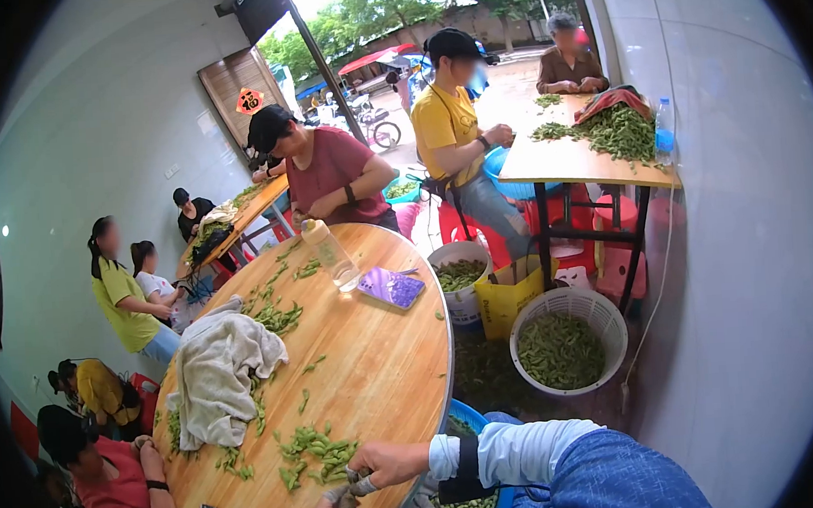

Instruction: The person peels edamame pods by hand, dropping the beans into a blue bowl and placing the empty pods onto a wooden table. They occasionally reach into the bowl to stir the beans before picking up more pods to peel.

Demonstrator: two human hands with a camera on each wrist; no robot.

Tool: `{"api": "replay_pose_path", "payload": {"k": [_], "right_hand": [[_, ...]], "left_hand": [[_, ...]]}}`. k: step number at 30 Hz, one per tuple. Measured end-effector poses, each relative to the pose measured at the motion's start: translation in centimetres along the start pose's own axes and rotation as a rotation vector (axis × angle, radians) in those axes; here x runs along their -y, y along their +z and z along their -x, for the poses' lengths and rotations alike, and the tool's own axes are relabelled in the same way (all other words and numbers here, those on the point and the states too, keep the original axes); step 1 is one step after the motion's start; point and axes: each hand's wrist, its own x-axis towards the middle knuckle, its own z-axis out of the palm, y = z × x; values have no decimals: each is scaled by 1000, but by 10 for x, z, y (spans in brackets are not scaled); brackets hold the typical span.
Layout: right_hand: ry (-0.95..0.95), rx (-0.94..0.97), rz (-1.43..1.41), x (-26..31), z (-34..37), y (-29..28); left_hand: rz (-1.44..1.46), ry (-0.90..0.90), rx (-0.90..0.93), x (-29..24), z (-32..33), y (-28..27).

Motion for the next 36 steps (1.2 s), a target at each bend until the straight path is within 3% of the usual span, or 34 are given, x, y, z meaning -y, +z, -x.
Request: {"api": "replay_pose_path", "payload": {"k": [2, 6, 9, 13, 15, 18, 19, 20, 22, 25, 28, 36], "right_hand": [[5, 51, 50, -1, 0, -3], [-9, 57, 119, -5, 2, 0], [-81, -52, 72, -18, -1, 8], [-161, -135, 29, -17, 1, 11], [-16, -166, -13, 4, 7, 13], [149, -217, -33, 7, 10, 11], [110, -260, -20, -1, 10, 15], [279, -168, -171, 2, 11, 13], [403, -81, -214, 20, 11, 10], [178, -156, 88, 17, 13, 12], [63, -176, -67, 14, 12, 17], [351, -129, -464, 5, 15, 30]], "left_hand": [[-48, -73, 158, -1, 3, -6], [244, -189, 147, -2, 5, -1], [661, -432, 6, -6, 6, 8], [1212, -558, -154, 11, 6, 28], [1391, -610, -245, 24, 11, 39], [1271, -595, -241, 12, 9, 38], [1288, -595, -227, 8, 8, 37], [1274, -580, -236, 4, 8, 37], [1281, -589, -213, 1, 7, 35], [1276, -610, -187, 2, 8, 35], [1208, -561, -176, 5, 8, 36], [1128, -492, -186, 7, 11, 43]]}}
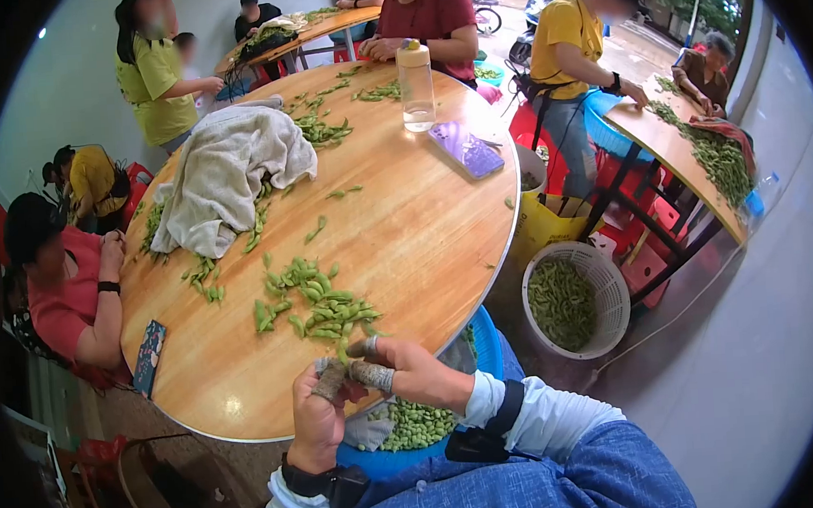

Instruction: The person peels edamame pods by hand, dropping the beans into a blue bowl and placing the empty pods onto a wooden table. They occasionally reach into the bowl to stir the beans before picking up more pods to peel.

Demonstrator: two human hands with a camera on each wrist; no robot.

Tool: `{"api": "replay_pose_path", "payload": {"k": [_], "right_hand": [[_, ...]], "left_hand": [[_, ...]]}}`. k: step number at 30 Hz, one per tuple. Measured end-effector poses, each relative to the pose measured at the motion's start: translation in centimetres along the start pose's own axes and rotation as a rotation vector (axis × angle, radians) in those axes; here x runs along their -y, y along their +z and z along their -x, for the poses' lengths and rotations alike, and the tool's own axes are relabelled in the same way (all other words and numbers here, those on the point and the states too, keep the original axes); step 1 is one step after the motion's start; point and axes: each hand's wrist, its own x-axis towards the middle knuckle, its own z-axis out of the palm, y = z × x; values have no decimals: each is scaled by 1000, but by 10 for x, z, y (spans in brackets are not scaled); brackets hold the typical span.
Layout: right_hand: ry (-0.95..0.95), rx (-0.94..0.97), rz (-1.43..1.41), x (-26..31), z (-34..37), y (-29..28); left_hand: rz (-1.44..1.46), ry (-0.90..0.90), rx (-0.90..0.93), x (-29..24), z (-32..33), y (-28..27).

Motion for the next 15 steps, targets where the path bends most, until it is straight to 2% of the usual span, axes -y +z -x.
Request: {"api": "replay_pose_path", "payload": {"k": [3, 6, 7, 15], "right_hand": [[175, 86, -22, 5, 6, 6], [-143, -6, 82, 3, 6, 0], [-100, -82, 58, 8, 10, -1], [-150, -7, 26, 13, 12, -2]], "left_hand": [[-33, 6, -11, 1, 2, 1], [-87, 7, -20, -12, 6, 7], [-104, 6, -21, -15, 7, 8], [-280, 50, 51, -14, 11, 4]]}}
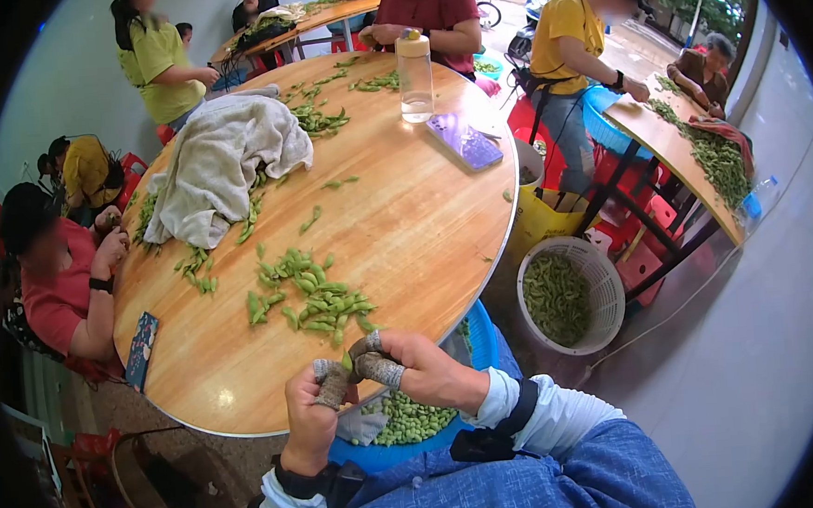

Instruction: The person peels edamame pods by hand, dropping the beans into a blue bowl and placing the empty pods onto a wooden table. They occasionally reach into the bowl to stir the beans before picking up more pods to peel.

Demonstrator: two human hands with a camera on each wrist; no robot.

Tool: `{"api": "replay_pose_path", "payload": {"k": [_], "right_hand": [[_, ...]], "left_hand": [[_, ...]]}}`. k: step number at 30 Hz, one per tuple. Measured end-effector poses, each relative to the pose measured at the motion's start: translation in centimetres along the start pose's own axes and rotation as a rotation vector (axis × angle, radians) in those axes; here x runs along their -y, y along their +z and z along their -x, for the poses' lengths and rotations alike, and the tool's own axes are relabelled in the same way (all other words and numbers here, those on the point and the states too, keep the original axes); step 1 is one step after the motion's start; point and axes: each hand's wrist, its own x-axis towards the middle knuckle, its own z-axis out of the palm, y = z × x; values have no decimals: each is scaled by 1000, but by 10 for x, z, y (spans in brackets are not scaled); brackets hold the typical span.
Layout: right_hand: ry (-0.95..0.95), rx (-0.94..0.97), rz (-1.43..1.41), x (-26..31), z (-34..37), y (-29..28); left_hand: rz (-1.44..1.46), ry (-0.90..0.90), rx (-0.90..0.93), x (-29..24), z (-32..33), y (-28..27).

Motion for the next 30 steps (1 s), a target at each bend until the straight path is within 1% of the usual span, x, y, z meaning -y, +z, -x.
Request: {"api": "replay_pose_path", "payload": {"k": [4, 7, 10, 13, 15, 17, 19, 25, 28, 30], "right_hand": [[-11, 52, 31, 4, 1, 0], [9, 74, 42, 4, 1, -1], [12, 100, 111, 1, 1, -6], [51, 126, -28, 1, 1, -5], [83, 90, -14, -3, 2, -5], [44, 67, -23, -12, 2, -5], [24, 52, 59, -3, 2, -3], [20, 23, 112, -8, 1, -4], [32, 35, 53, -19, -3, -5], [81, 3, 29, -21, -5, -8]], "left_hand": [[-27, -19, 5, -2, 1, -1], [-54, -11, 40, -4, 0, -2], [-126, 20, 83, -7, -1, -3], [-125, -63, 68, -13, 0, -1], [-149, -34, 49, -9, 0, -3], [-169, -17, 53, -5, 1, -3], [-204, 8, 33, -4, 1, -3], [-165, -11, 52, -10, 0, -2], [-186, -14, 73, -4, -3, -7], [-434, 89, 98, -1, -7, -7]]}}
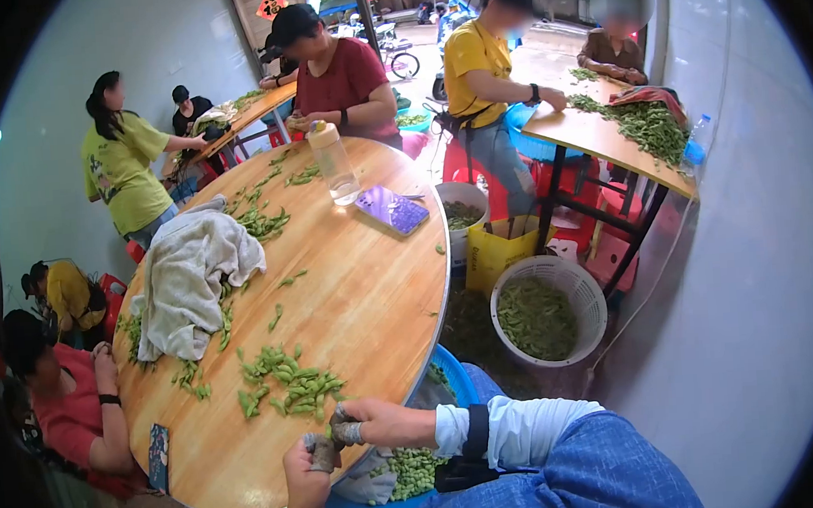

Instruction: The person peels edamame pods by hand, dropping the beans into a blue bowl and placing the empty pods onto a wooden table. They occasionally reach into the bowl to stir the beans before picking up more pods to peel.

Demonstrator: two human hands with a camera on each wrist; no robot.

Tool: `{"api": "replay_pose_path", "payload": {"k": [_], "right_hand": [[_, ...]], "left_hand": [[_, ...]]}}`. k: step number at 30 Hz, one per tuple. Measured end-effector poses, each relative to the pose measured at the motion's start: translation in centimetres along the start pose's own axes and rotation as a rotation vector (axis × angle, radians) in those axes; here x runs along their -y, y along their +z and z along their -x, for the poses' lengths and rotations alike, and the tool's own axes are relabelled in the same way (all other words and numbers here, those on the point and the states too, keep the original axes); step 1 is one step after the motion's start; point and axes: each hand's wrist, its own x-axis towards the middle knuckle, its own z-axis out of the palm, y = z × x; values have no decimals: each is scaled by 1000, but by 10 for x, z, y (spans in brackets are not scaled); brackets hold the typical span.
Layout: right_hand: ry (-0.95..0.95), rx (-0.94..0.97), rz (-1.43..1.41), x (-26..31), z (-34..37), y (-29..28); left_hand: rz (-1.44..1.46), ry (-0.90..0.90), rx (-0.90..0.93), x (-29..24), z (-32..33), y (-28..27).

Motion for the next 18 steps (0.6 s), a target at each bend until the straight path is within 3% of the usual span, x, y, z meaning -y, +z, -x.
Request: {"api": "replay_pose_path", "payload": {"k": [2, 5, 8, 11, 14, 17, 18], "right_hand": [[67, -33, 10, 5, 3, 2], [-5, -3, -70, -5, 2, 4], [26, 48, -106, 19, 8, 7], [-12, 67, -176, 8, 5, 7], [-31, 83, -145, 4, 4, 5], [-52, 102, -79, 2, 1, 6], [-83, 93, -7, 1, 0, 7]], "left_hand": [[-293, 57, -38, -5, 5, 3], [-732, 457, -131, -10, 2, 4], [-703, 453, -140, -3, 5, 5], [-525, 452, -123, 5, 6, 6], [-196, 286, -65, 14, 8, 9], [336, -49, -64, 4, 13, 11], [335, -101, -60, 7, 15, 8]]}}
